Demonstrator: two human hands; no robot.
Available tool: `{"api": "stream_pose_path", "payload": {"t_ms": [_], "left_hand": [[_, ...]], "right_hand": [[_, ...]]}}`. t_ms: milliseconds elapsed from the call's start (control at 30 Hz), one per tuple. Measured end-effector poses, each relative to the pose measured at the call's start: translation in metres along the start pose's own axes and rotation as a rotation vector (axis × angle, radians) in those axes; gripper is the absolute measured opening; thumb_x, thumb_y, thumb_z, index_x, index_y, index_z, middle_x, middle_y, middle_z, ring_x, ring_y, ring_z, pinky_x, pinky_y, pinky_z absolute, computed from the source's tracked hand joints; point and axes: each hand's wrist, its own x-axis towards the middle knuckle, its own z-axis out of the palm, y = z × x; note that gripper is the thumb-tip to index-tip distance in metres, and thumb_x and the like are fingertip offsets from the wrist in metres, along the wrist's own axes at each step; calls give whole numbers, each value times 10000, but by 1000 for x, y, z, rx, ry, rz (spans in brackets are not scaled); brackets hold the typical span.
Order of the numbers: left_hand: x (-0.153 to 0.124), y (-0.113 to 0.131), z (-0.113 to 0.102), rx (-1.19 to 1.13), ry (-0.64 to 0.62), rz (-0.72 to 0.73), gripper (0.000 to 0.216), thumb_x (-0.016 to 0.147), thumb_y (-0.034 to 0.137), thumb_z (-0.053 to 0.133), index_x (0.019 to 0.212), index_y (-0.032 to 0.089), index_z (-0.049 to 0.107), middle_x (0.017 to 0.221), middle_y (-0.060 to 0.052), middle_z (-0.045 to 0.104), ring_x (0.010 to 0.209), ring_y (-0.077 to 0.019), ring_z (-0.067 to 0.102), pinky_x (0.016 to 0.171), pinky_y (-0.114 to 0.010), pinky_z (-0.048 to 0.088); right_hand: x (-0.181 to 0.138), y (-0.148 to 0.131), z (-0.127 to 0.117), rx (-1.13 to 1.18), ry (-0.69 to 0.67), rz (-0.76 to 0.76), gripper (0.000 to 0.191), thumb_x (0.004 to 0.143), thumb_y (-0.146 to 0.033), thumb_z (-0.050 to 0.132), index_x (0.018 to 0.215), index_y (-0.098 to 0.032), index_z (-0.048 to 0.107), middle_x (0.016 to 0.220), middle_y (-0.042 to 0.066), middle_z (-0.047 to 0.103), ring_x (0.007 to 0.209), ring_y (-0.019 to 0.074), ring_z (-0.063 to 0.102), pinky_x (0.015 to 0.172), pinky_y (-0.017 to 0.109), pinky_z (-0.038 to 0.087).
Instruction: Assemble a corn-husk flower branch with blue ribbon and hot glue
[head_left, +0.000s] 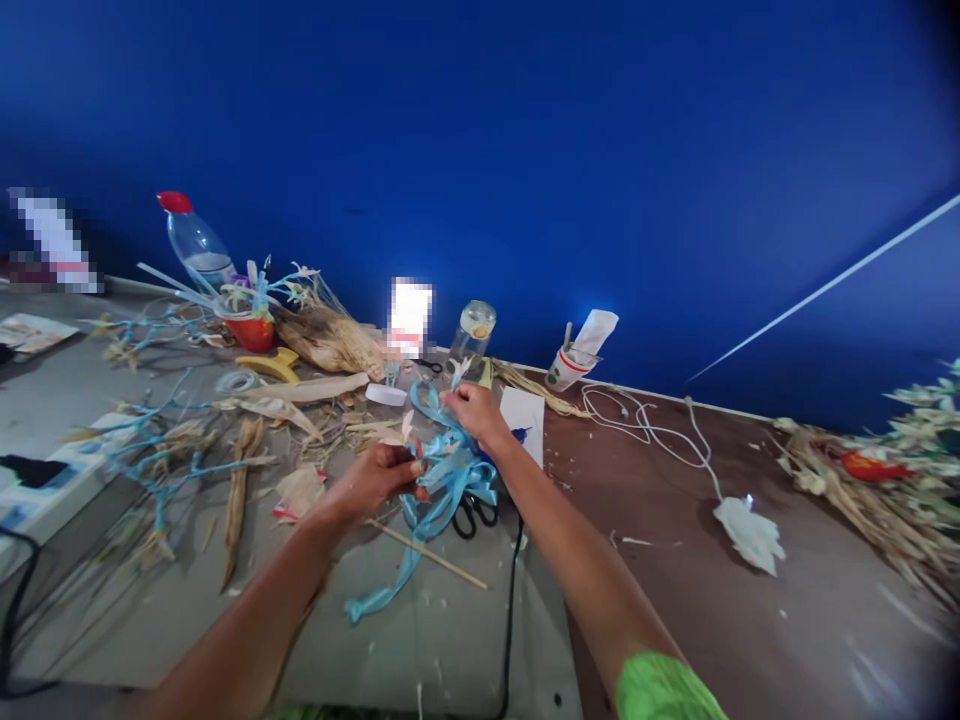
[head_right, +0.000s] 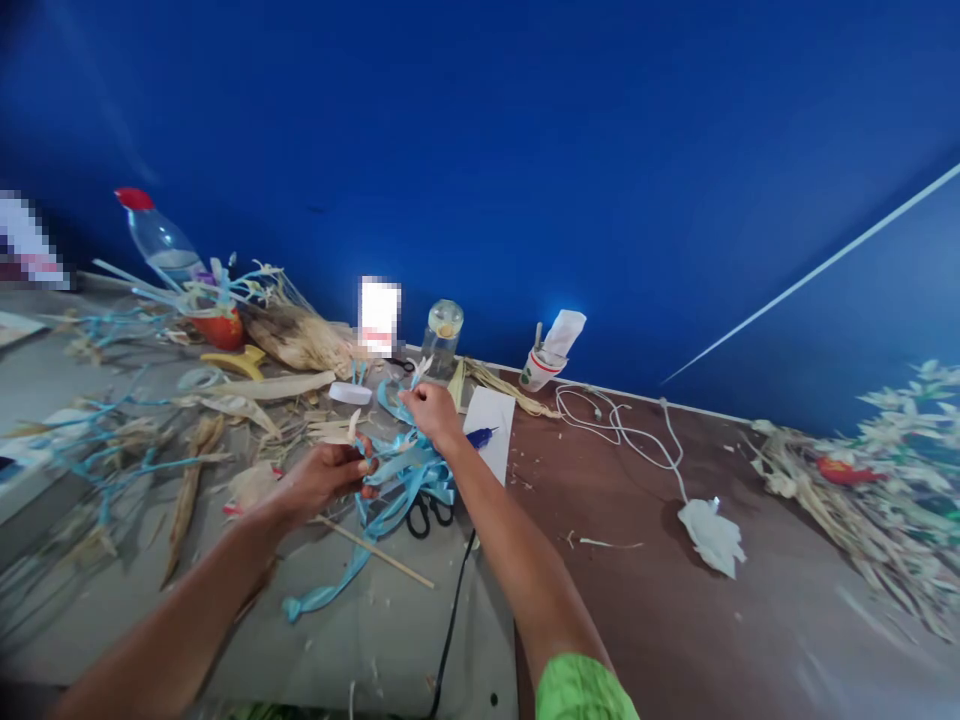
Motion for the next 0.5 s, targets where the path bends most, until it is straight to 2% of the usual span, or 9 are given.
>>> {"api": "stream_pose_path", "payload": {"t_ms": [167,333,433,500], "left_hand": [[-3,6,-3,-44,-26,12,251,646,296,727,741,145,549,661,31,566,556,-106,573,629,-275,475],[-4,7,-6,-59,-15,10,272,655,298,722,767,139,532,684,28,570,576,-105,578,645,-278,478],[-3,6,-7,-72,5,17,289,654,295,724,794,141,524,688,27,572,578,-110,586,644,-281,484],[-2,6,-6,-71,30,30,285,655,293,724,791,137,527,683,25,570,573,-109,587,641,-280,488]], "right_hand": [[35,3,22,-158,-128,73,254,707,-358,584,558,-153,593,506,-29,488,528,91,446,483,197,283],[49,-3,37,-231,-208,78,266,669,-347,624,485,-156,599,466,-9,524,516,109,484,498,209,301],[49,-5,31,-251,-204,60,327,708,-385,590,481,-150,606,462,4,535,516,114,493,508,215,307],[44,-3,18,-250,-183,32,345,750,-405,546,540,-147,637,504,11,566,540,118,506,522,215,314]]}}
